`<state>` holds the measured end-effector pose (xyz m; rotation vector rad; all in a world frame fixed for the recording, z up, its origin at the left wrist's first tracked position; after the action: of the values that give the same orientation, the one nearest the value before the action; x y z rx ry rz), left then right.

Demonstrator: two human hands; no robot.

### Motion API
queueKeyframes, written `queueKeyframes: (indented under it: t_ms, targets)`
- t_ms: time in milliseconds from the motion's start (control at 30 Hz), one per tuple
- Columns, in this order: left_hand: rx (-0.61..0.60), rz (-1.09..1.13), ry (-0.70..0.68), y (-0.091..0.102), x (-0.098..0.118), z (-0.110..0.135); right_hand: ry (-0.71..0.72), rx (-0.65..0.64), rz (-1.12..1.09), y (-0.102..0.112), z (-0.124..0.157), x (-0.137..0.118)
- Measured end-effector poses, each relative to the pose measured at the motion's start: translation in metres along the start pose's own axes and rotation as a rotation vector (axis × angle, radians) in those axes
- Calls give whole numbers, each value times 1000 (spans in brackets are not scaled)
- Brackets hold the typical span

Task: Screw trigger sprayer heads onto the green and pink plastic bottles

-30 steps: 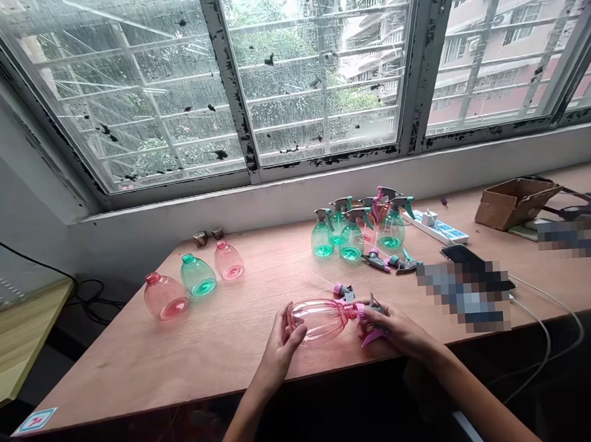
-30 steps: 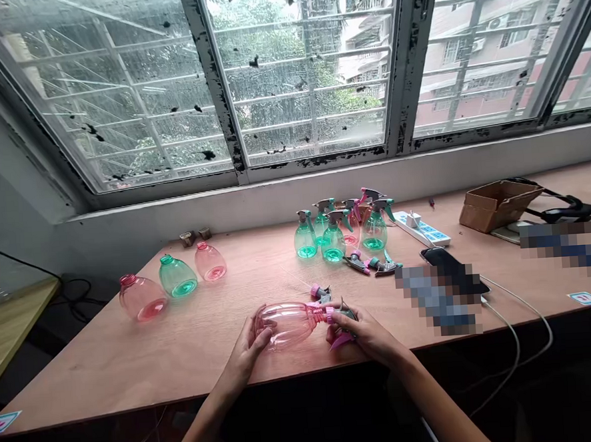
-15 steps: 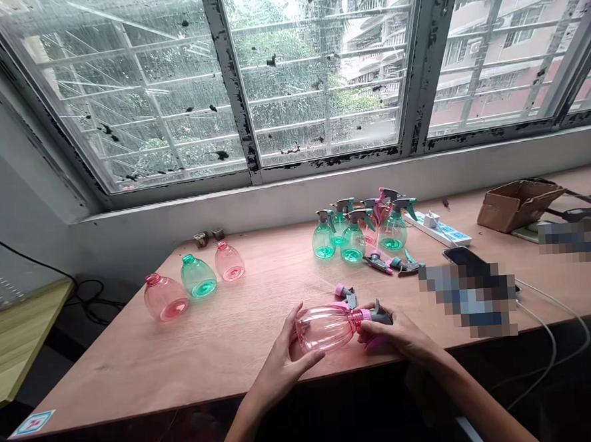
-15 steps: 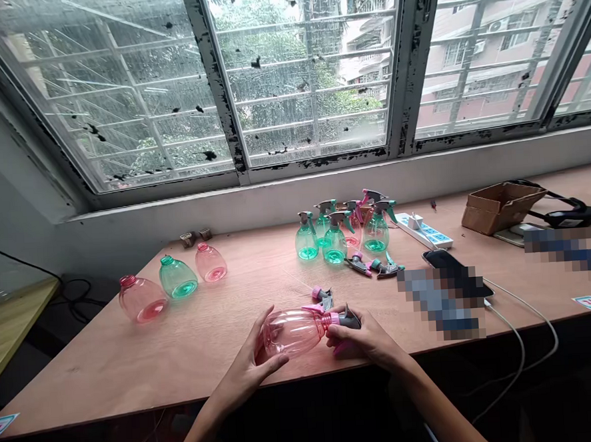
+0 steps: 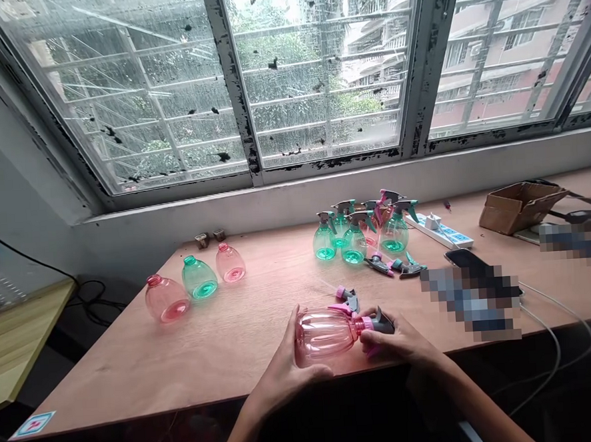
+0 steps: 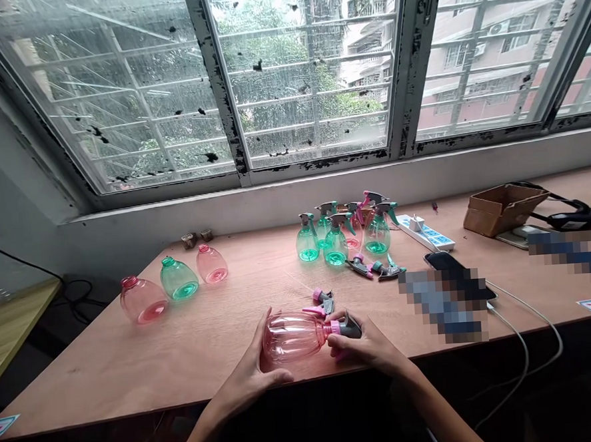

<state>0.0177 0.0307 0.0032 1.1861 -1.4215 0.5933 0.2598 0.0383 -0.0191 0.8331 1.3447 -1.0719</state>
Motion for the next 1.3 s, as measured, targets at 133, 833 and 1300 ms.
queueKeyframes:
  t_ms: [133,833,1300]
  targets:
    - [19,32,13,2,-4,-2,21,10,66,0,1,-2]
    - [44,119,33,5,0,-6,38,36,92,4,-1,-2]
    - [-14,273,0,-2,-4,-3,39,39,47,6,-6,3]
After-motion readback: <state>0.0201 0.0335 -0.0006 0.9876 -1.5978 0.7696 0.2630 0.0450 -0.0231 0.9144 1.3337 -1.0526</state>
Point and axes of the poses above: each hand's wrist, its own z-axis away from the middle knuckle, its own y-axis out of the back of the hand, x = y × z, the point moved 5 cm from there along -z, towards the middle knuckle, and after that the axes turned 8 degrees about -y, right-handed, at the moved point
